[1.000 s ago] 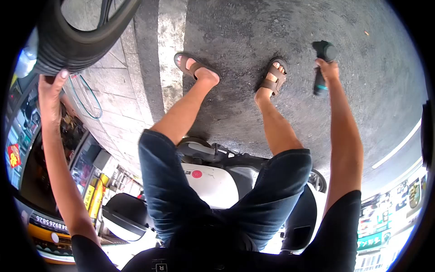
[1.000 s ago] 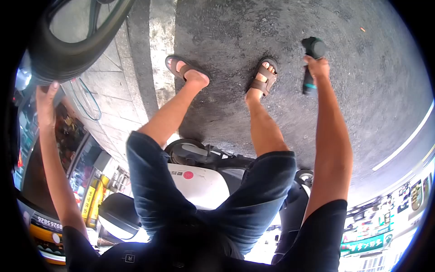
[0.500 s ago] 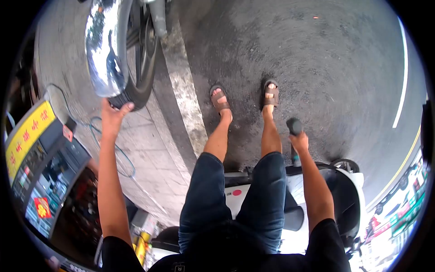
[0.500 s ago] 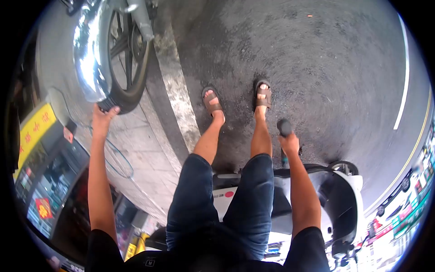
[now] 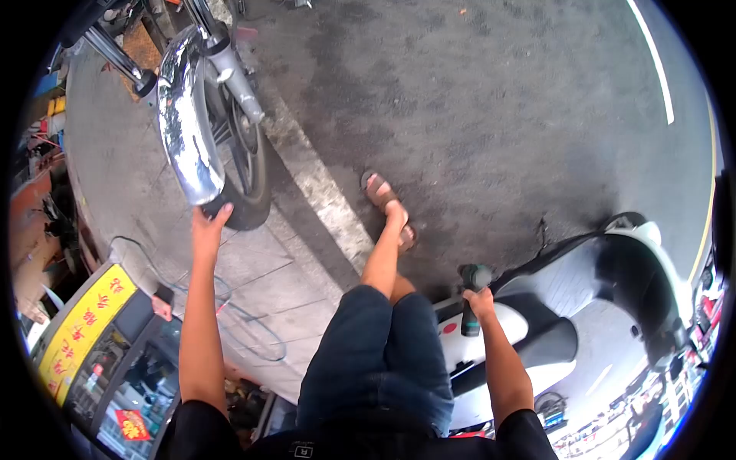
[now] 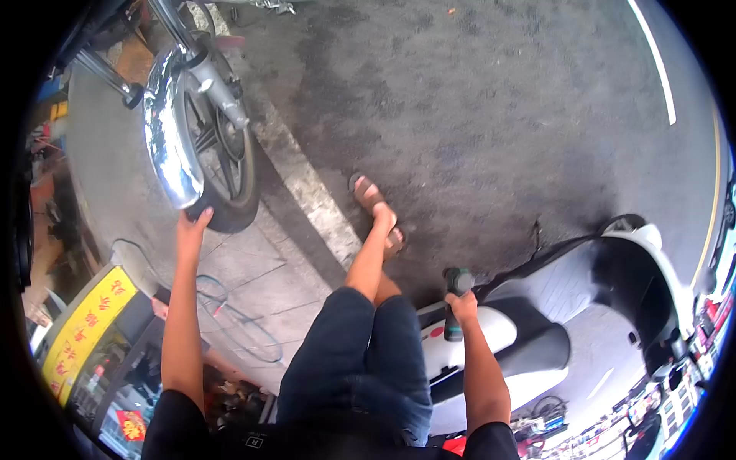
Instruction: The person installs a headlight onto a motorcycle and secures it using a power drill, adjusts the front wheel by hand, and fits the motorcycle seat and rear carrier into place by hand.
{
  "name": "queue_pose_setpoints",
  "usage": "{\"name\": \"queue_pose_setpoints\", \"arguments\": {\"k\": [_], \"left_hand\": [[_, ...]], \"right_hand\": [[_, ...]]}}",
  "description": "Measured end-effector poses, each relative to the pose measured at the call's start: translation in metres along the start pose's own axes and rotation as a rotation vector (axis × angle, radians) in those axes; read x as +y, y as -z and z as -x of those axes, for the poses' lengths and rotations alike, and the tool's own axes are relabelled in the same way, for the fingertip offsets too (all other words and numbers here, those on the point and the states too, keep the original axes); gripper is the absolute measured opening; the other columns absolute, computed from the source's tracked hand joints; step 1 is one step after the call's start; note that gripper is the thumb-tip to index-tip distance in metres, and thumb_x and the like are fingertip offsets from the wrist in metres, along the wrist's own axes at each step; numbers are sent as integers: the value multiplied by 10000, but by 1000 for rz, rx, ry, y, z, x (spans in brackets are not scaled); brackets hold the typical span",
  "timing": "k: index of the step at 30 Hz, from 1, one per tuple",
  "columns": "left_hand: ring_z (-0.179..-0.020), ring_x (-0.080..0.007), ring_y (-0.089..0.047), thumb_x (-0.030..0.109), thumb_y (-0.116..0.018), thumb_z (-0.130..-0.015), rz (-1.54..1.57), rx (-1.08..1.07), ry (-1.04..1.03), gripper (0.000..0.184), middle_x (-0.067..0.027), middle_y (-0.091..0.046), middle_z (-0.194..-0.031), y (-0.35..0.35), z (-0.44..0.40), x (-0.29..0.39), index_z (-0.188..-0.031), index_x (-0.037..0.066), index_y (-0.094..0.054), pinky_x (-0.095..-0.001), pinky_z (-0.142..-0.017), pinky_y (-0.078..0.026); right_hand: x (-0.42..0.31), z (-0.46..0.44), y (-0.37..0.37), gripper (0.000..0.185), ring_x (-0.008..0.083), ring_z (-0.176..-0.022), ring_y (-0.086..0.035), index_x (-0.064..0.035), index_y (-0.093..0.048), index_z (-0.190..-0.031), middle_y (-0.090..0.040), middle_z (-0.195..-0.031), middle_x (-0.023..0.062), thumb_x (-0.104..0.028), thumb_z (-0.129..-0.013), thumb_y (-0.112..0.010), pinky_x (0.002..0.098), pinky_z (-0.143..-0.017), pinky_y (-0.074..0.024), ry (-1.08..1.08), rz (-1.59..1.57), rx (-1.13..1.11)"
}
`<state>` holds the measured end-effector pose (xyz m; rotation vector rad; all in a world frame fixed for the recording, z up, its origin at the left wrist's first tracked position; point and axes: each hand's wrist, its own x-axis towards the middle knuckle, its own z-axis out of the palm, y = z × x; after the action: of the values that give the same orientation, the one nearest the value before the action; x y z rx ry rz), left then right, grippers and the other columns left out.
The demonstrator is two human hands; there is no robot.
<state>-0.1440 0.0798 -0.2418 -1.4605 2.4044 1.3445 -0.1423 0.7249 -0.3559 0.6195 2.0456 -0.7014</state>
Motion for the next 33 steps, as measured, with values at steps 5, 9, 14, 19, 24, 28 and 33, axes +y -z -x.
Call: {"name": "queue_pose_setpoints", "arguments": {"k": [5,9,14,19,24,28,33], "left_hand": [[-1037,-210,-571,304,-811,-750,-90,-66,-2,715,-142,-602,-1158,7,-7,17,-1263,-71,-485,-320,-952,-412],[-1041,-200,-561,306,-817,-738,-24,-138,-9,706,-110,-607,-1154,12,-19,10,-1257,-61,-510,-308,-966,-392],[-1107,-180,-525,330,-778,-781,-161,-129,157,654,-63,-580,-1215,19,-28,32,-1288,2,-529,-331,-966,-377],[-1053,-166,-536,341,-770,-790,-159,-176,197,607,-18,-584,-1179,33,-40,24,-1287,79,-539,-350,-910,-399],[-1024,-153,-537,313,-801,-768,-231,-195,235,677,-36,-561,-1203,32,-34,30,-1312,52,-493,-331,-829,-438],[-1083,-191,-536,291,-801,-774,-299,-228,225,746,-83,-543,-1252,25,-28,38,-1360,11,-433,-339,-913,-439],[-1113,-203,-530,292,-797,-780,-294,-295,244,765,-100,-529,-1277,33,-36,29,-1367,-20,-416,-353,-952,-424]], "right_hand": [[12,56,-48,566,393,-1024,-625,9,-608,-1107,-660,-1027,259,-314,-653,-703,428,-883,-485,-113,16,-3],[38,93,-72,587,391,-1034,-622,13,-600,-1122,-655,-1038,265,-328,-655,-702,426,-893,-484,-225,-23,-40],[35,111,-78,587,402,-1000,-631,62,-586,-1094,-653,-1017,279,-329,-671,-696,441,-873,-494,-313,28,-92],[43,124,-105,498,334,-848,-687,83,-594,-1047,-673,-893,255,-254,-695,-697,401,-733,-535,-437,-274,21],[35,117,-153,336,202,-622,-633,37,-588,-1004,-629,-800,117,-118,-720,-681,337,-540,-514,-567,-736,59],[12,109,-178,323,201,-622,-639,47,-608,-984,-639,-802,112,-130,-725,-685,329,-585,-518,-543,-669,28],[-11,116,-194,329,206,-687,-681,68,-663,-877,-685,-747,144,-221,-721,-689,340,-672,-525,-442,-446,22]]}}
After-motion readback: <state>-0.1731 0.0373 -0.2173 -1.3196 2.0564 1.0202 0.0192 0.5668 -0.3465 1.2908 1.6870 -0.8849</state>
